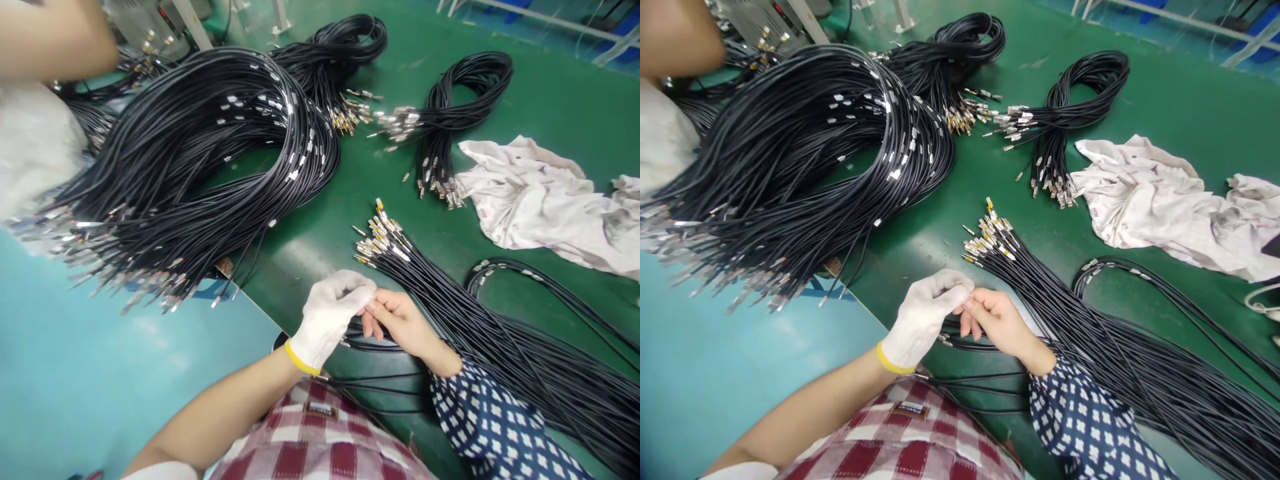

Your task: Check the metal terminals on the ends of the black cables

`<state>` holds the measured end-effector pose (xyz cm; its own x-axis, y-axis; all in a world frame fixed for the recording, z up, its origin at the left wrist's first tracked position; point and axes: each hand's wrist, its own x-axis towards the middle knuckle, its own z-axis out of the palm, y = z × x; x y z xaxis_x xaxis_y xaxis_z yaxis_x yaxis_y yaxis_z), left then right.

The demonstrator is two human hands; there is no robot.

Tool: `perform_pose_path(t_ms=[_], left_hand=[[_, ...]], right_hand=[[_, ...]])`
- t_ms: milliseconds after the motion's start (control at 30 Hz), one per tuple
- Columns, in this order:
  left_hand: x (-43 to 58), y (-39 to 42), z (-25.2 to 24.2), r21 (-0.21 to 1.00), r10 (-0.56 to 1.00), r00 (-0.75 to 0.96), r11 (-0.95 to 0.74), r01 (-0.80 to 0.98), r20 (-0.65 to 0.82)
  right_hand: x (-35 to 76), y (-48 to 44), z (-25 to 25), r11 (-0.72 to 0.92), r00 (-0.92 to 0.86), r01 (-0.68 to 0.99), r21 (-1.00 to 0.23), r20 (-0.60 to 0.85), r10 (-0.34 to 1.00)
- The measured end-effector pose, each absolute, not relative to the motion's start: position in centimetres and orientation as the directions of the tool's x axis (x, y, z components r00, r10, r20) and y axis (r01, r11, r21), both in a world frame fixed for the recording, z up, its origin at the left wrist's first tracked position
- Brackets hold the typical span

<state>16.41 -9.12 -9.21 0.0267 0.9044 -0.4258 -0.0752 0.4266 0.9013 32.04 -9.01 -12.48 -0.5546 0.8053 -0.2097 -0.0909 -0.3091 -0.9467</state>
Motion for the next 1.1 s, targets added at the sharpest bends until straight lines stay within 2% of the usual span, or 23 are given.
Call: perform_pose_path(t_ms=[300, 633, 800, 967, 1100], left_hand=[[16.4, -9.0, -9.2, 0.903, 0.905, 0.019, 0.426, -0.053, -0.425], [14.3, -7.9, -9.0, 0.879, 0.880, 0.102, 0.471, -0.067, -0.464], [12.9, -7.7, -7.9, 0.864, 0.848, 0.203, 0.502, -0.014, -0.490], [12.3, -7.6, -7.4, 0.830, 0.802, 0.267, 0.557, -0.015, -0.534], [11.9, -7.4, -7.2, 0.825, 0.785, 0.278, 0.561, 0.061, -0.554]], right_hand=[[32.0, -8.8, -12.3, -0.334, -0.555, -0.080, -0.939, -0.236, 0.798], [32.3, -8.6, -11.4, -0.375, -0.569, -0.047, -0.926, -0.283, 0.772], [31.8, -8.6, -10.8, -0.221, -0.571, 0.062, -0.973, -0.216, 0.792], [30.9, -9.1, -10.5, -0.121, -0.446, 0.175, -0.977, -0.188, 0.875], [30.6, -9.4, -10.6, -0.052, -0.419, 0.217, -0.975, -0.141, 0.897]])
